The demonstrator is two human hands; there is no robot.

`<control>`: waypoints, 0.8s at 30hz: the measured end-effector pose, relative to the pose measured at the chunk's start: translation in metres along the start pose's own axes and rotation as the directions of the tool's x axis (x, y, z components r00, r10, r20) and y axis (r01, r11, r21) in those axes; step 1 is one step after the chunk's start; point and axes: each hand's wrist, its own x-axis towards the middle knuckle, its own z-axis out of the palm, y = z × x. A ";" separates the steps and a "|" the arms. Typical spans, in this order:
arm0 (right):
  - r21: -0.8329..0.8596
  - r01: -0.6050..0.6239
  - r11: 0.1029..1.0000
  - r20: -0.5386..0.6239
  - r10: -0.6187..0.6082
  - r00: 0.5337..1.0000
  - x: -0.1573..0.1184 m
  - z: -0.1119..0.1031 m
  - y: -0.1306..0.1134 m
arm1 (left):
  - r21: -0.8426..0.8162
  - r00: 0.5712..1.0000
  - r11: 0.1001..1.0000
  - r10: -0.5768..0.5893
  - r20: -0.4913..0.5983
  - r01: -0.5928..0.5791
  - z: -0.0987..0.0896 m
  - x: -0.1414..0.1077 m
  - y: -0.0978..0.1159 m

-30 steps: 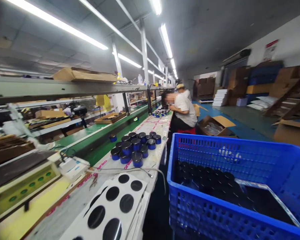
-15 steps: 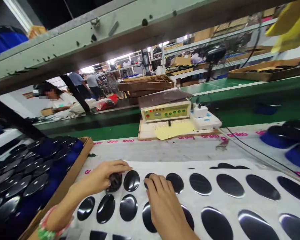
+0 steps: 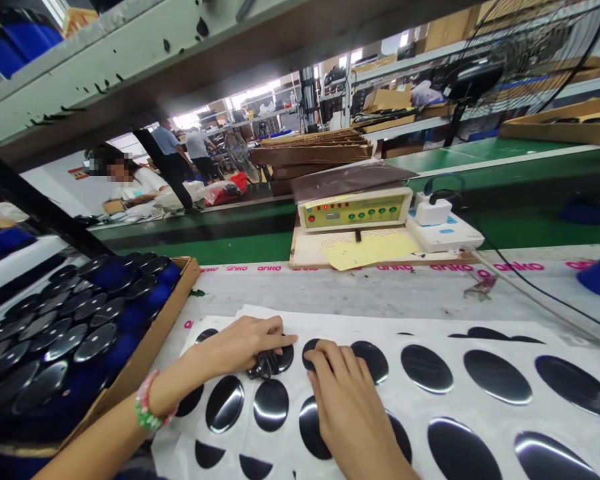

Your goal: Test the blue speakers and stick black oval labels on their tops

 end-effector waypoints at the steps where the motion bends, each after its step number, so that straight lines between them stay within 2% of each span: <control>1: 0.000 0.000 1.000 0.004 0.000 1.000 0.000 0.000 0.000 | -0.013 1.000 1.000 -0.004 -0.008 0.004 0.002 -0.003 0.000; 7: -0.005 0.005 1.000 0.011 -0.005 1.000 0.003 -0.002 -0.003 | -0.145 0.996 0.989 -0.037 -0.086 0.024 0.006 -0.007 0.000; 13: -0.032 0.005 0.999 0.001 -0.005 1.000 0.003 -0.003 -0.003 | -0.261 0.982 0.965 -0.011 -0.188 -0.040 0.003 -0.018 -0.001; 17: -0.009 0.031 0.999 -0.027 -0.032 0.999 0.003 -0.001 -0.005 | -0.342 0.956 0.940 -0.099 -0.277 -0.002 0.004 -0.035 0.005; 21: 0.002 0.057 0.998 -0.003 -0.057 0.998 0.002 0.001 -0.002 | -0.407 0.900 0.912 -0.226 -0.374 0.060 0.002 -0.050 0.012; 24: -0.018 0.073 0.997 -0.018 -0.073 0.997 0.001 0.001 0.003 | -0.466 0.799 0.882 -0.332 -0.502 0.074 -0.004 -0.070 0.015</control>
